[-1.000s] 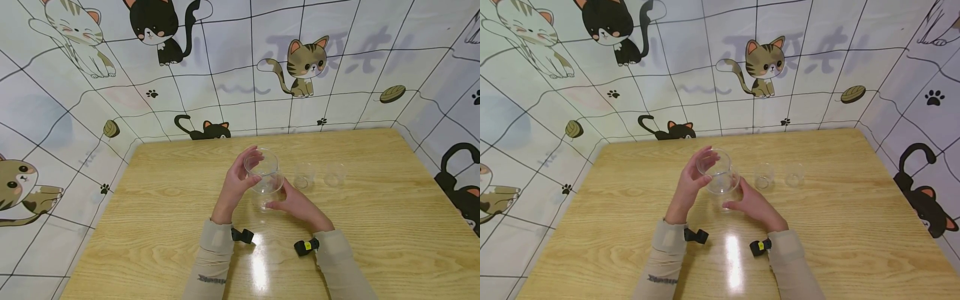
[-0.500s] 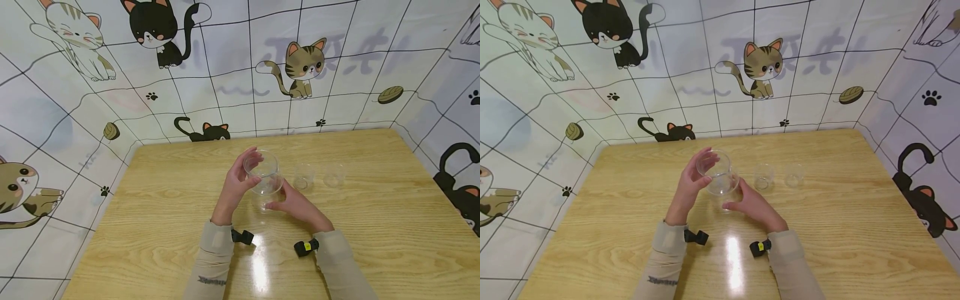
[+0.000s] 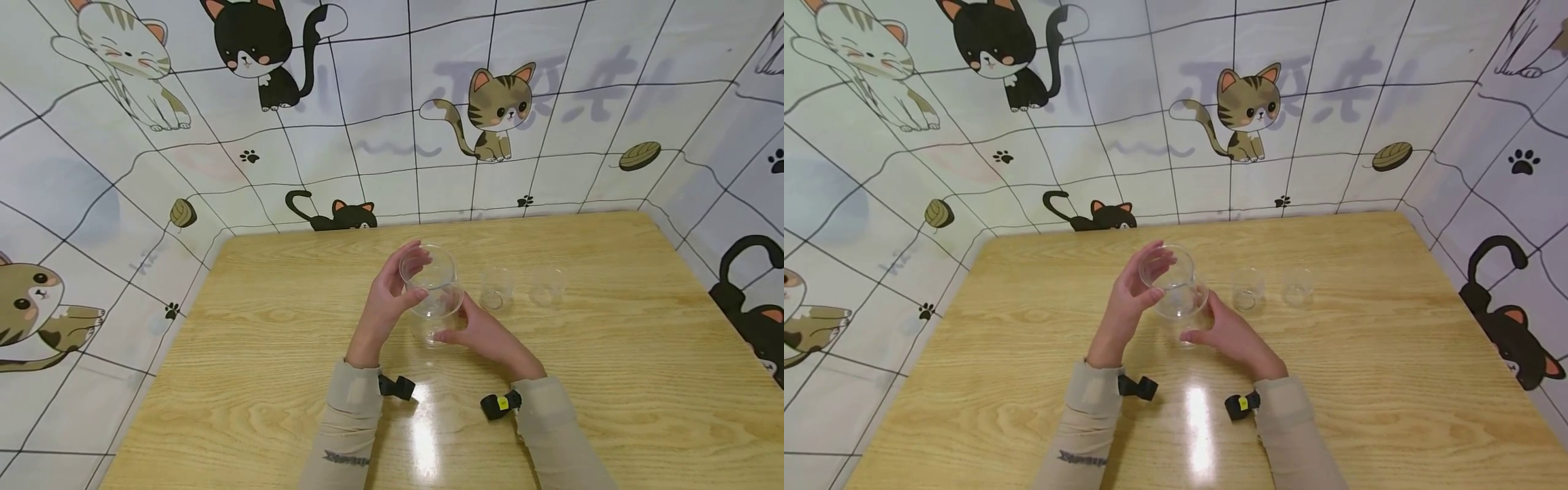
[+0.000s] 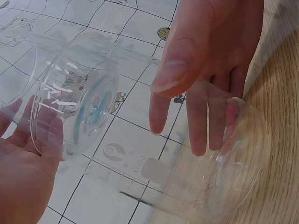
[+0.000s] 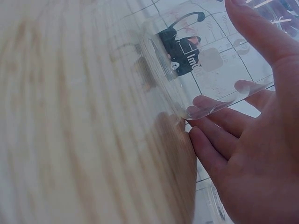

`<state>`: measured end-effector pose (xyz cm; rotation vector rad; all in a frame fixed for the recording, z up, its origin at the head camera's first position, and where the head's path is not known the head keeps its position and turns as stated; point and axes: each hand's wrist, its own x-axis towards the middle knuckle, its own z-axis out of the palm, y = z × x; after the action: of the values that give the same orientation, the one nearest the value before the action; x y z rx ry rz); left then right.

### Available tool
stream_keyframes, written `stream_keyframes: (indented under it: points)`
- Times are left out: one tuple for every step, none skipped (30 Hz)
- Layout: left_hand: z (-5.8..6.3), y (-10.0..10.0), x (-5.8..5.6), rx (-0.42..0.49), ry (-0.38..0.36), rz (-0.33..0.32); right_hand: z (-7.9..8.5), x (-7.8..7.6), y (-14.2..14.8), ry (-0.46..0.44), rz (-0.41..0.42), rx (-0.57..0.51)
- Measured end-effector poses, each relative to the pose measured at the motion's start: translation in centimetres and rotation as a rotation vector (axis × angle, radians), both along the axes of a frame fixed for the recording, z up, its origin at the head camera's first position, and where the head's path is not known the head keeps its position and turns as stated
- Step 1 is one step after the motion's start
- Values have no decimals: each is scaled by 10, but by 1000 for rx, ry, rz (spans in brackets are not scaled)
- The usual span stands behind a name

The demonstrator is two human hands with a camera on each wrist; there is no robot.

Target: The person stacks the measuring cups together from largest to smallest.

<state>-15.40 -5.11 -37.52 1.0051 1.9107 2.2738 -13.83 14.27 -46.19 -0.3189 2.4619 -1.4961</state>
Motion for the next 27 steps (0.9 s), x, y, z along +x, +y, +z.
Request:
stream_keyframes:
  points:
    - [2,0,1,-2,2,-1,-1,0,0,2,0,-4]
    - [2,0,2,-3,5,-2,-2,0,1,2,0,-11]
    - [3,0,3,-3,7,-1,-2,0,1,2,0,-14]
    - [3,0,3,-2,9,-3,-3,0,1,1,2,-19]
    - [3,0,3,-1,10,-3,-4,0,1,1,3,-23]
    - [3,0,3,1,11,-3,-4,0,1,2,6,-29]
    - [3,0,3,3,11,-4,-5,0,1,2,5,-31]
    - [3,0,3,7,13,-7,-5,0,1,1,7,-32]
    - [3,0,2,10,13,-9,-5,0,1,1,8,-33]
    - [3,1,2,12,13,-10,-5,0,1,0,10,-35]
    - [3,1,2,13,12,-11,-4,0,1,0,12,-36]
    - [3,1,2,15,10,-12,-4,0,1,0,14,-37]
    - [3,1,1,16,9,-13,-4,0,1,1,13,-34]
    - [3,1,1,15,8,-12,-3,0,1,2,14,-35]
    - [3,1,1,13,7,-9,-3,0,1,3,14,-33]
    - [3,1,1,9,5,-7,-3,-1,1,4,13,-29]
    - [3,1,1,6,4,-5,-2,-1,1,6,12,-26]
    - [3,1,0,3,3,-3,-2,-1,1,7,11,-23]
    - [3,1,0,1,1,-2,-2,0,1,8,11,-21]
    - [2,1,0,-3,0,-1,-2,0,1,8,10,-22]
    - [2,1,0,-5,-2,0,-2,0,1,8,10,-21]
    - [1,1,0,-7,-3,1,-2,0,1,8,10,-22]
    - [1,1,-1,-9,-5,3,-2,0,1,7,10,-23]
    - [1,0,-1,-12,-6,4,-2,0,1,6,11,-24]
    - [1,0,-1,-14,-6,5,-2,0,1,6,11,-25]
    - [0,0,-1,-17,-6,7,-2,0,1,5,13,-26]
    - [0,0,-1,-18,-6,8,-2,0,1,5,14,-26]
